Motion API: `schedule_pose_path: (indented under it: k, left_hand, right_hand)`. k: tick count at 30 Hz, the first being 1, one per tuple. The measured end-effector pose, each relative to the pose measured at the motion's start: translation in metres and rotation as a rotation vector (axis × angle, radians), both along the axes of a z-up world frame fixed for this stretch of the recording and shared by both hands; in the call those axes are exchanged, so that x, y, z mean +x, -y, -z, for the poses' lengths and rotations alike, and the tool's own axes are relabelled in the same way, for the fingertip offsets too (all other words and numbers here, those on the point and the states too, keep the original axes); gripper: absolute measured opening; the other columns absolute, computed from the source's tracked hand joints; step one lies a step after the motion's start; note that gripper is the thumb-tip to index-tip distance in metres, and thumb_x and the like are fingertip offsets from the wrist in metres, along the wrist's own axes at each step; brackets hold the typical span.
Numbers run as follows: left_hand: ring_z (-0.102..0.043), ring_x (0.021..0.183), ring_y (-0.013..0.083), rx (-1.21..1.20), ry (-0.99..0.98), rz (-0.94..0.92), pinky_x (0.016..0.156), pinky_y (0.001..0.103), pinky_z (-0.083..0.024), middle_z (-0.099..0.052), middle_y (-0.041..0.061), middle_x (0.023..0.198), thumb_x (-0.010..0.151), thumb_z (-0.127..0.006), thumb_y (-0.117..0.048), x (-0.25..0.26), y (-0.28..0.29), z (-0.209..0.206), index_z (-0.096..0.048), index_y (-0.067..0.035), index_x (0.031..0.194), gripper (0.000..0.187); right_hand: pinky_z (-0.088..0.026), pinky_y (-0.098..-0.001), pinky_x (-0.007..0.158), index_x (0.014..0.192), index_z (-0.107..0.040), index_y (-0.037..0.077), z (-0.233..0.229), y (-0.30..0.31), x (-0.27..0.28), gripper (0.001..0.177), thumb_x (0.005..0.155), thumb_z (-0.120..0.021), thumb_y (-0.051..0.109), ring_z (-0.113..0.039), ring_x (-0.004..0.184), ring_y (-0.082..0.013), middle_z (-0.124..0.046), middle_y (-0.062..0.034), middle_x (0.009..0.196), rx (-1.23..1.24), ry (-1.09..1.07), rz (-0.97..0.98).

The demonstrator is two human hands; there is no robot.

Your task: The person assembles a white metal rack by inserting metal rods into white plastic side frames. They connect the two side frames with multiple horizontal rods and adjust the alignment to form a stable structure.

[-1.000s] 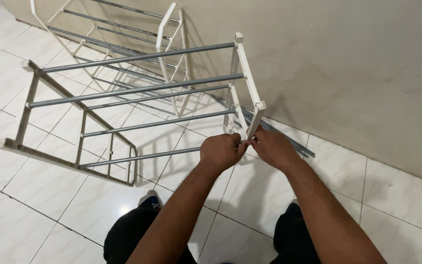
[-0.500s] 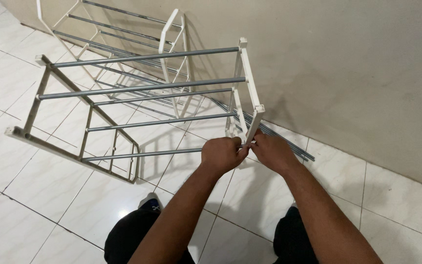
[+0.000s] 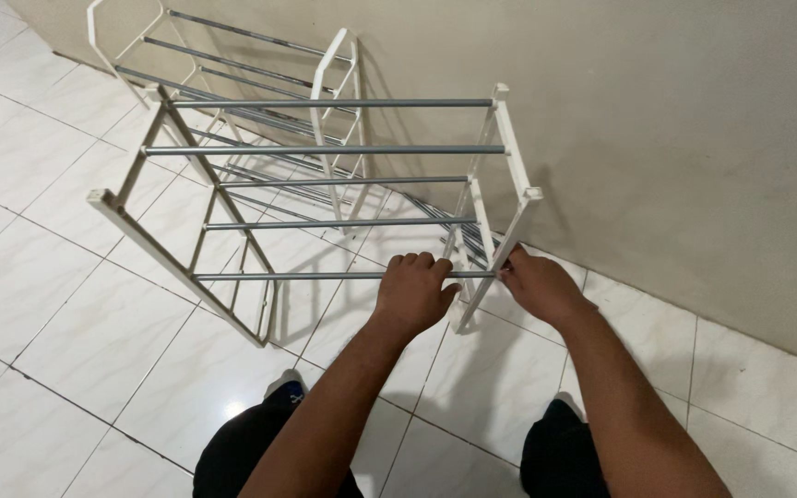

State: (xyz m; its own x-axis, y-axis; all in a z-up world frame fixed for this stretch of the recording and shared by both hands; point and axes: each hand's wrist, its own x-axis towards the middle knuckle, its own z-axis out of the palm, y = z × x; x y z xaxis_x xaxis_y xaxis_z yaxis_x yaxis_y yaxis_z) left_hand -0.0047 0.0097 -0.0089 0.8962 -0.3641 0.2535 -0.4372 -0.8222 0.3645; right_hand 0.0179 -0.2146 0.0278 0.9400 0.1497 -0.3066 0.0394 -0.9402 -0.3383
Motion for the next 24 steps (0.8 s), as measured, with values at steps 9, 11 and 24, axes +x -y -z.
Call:
schedule_pose_path:
  k: [9, 11, 24]
  left_hand:
    - [-0.060, 0.105, 0.0340, 0.076, 0.035, -0.141, 0.096, 0.050, -0.042, -0.067, 0.014, 0.104, 0.081, -0.079, -0.029, -0.011, -0.069, 0.002, -0.068, -0.008, 0.107, 0.035]
    - [-0.060, 0.107, 0.0328, 0.108, 0.066, -0.179, 0.096, 0.050, -0.043, -0.067, 0.013, 0.106, 0.081, -0.080, -0.027, -0.018, -0.084, 0.002, -0.068, -0.008, 0.108, 0.035]
    - [-0.061, 0.116, 0.0354, -0.032, -0.112, -0.329, 0.094, 0.049, -0.050, -0.065, 0.014, 0.122, 0.080, -0.081, -0.029, -0.064, -0.132, -0.032, -0.068, -0.011, 0.122, 0.047]
  right_hand:
    - [-0.058, -0.0432, 0.092, 0.127, -0.064, 0.011, -0.004, 0.051, 0.002, 0.032, 0.099, -0.063, 0.026, -0.075, 0.105, -0.0280, -0.077, -0.0122, 0.114, -0.010, 0.003, 0.121]
    - [-0.059, -0.0427, 0.093, 0.129, -0.064, 0.012, -0.006, 0.056, 0.000, 0.032, 0.100, -0.062, 0.027, -0.076, 0.105, -0.0266, -0.078, -0.0117, 0.115, -0.058, -0.037, 0.158]
    - [-0.057, -0.0459, 0.098, 0.126, -0.072, 0.018, -0.007, 0.088, -0.029, 0.030, 0.097, -0.068, 0.022, -0.075, 0.108, -0.0246, -0.079, -0.0073, 0.117, -0.074, -0.113, 0.278]
